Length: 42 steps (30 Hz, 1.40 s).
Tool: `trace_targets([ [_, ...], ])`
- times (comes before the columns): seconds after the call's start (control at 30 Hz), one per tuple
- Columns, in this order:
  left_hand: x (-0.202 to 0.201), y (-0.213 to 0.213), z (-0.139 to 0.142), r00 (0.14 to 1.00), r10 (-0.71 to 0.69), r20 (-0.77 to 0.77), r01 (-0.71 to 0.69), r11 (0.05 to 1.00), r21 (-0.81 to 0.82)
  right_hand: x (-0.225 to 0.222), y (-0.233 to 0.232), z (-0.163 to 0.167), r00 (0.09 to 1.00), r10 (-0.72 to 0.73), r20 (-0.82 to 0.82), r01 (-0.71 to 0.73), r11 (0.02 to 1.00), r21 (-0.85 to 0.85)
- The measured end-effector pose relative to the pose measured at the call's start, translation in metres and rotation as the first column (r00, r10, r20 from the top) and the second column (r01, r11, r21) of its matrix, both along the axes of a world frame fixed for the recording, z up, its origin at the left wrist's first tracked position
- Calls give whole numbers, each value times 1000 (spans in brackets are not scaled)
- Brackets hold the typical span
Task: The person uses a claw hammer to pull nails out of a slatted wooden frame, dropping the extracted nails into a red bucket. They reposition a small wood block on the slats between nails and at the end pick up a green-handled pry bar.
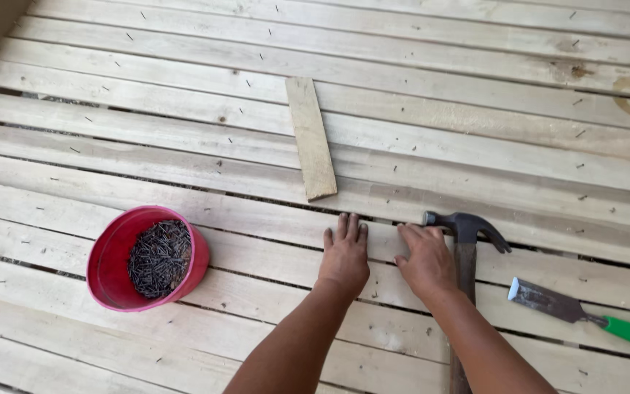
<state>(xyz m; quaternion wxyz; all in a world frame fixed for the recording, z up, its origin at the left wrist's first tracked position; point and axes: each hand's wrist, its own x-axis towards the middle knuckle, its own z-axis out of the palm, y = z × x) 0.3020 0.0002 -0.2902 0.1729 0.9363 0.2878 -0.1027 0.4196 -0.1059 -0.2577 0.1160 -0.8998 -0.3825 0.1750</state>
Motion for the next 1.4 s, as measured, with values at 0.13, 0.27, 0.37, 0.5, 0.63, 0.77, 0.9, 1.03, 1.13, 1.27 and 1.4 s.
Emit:
trace_targets([
  [0.13,1,4,12,1000,17,-21,-17,999,-31,-6,-36,11,989,-68,132,36,972,230],
  [0.27,-1,4,17,999,15,36,-14,999,-39,3,-67,11,884,-455,109,460,887,-29],
  [0.37,-5,3,14,999,16,47,-14,999,-40,12,-90,-4,813,-582,-28,558,792,-247],
  [0.5,-9,2,7,994,-16,109,18,1000,-14,34,-101,-28,676,-642,-362,532,765,-362],
  [0.63,-10,0,4,996,-20,92,20,1000,2,23,-109,-27,151,-396,-906,775,616,-141],
  [0.77,-10,0,3,994,-38,102,36,999,23,-12,-97,-2,192,-418,-888,775,620,-124],
  [0.9,-13,-2,7,996,-30,88,30,1000,5,-41,-82,31,617,-492,-614,593,804,-47],
  [1.03,-14,-3,12,999,-30,24,30,1000,-6,-47,-75,60,872,-395,-291,412,911,-2],
  [1.13,-13,-4,15,999,-19,31,20,1000,-22,-46,-71,72,815,-436,-381,480,877,24],
  [1.27,-11,-2,19,1000,-14,15,14,1000,-22,-38,-66,71,854,-417,-310,463,882,90],
  [1.4,-9,-3,23,1000,-10,-7,10,999,-40,-34,-67,46,878,-417,-235,405,909,-100],
])
